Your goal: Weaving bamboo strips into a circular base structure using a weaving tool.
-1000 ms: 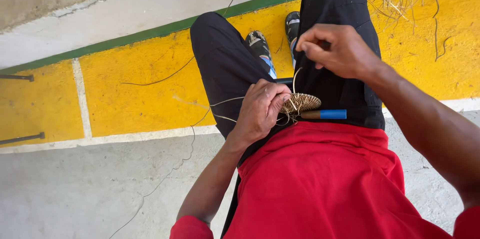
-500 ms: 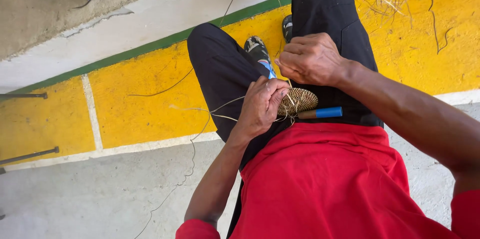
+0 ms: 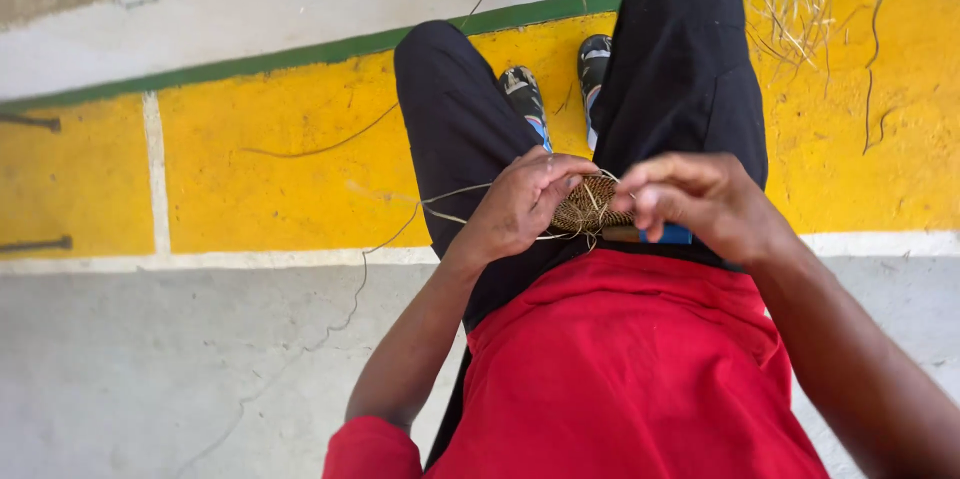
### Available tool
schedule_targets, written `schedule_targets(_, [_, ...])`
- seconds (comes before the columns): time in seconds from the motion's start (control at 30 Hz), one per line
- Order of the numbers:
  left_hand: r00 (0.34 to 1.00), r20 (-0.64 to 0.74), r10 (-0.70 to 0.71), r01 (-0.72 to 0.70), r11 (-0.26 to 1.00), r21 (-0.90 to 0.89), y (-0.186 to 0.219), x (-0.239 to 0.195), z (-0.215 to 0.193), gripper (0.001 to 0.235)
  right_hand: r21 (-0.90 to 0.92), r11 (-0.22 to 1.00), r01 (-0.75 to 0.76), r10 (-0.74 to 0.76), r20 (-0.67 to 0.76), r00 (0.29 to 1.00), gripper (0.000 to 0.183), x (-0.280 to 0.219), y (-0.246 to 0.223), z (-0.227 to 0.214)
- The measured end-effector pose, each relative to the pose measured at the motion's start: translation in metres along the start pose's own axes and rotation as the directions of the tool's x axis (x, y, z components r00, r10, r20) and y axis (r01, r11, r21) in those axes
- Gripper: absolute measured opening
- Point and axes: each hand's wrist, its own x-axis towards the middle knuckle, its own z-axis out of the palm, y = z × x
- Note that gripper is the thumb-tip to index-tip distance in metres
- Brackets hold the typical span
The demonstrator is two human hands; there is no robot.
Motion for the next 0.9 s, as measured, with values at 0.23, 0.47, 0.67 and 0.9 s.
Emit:
schedule_targets(0.23, [0.993, -0.101, 0.058, -0.049, 0.995, 0.090, 0.013, -0.001, 0.008, 0.025, -0.461, 0.884, 0.074, -0.110, -0.051, 0.993, 0.017, -0.006, -0.028, 0.016])
schedule_targets(0.47, [0.983, -0.177, 0.051, -0.046, 0.998, 0.035, 0.000, -0.003, 0.015, 0.019, -0.498, 0.867, -0.013, -0.103, -0.203, 0.974, 0.015, 0.010, -0.019, 0.026])
schedule_targets(0.67, [0.986, -0.160, 0.035, -0.045, 0.997, -0.062, -0.001, -0.001, 0.015, 0.022, -0.534, 0.806, 0.256, -0.376, -0.128, 0.918, 0.014, 0.011, 0.003, 0.017])
schedule_targets(0.9, [0.981, -0.184, 0.059, -0.076, 0.993, -0.087, -0.006, -0.001, 0.018, 0.021, -0.617, 0.727, 0.301, -0.440, -0.082, 0.894, 0.015, 0.016, 0.004, 0.018])
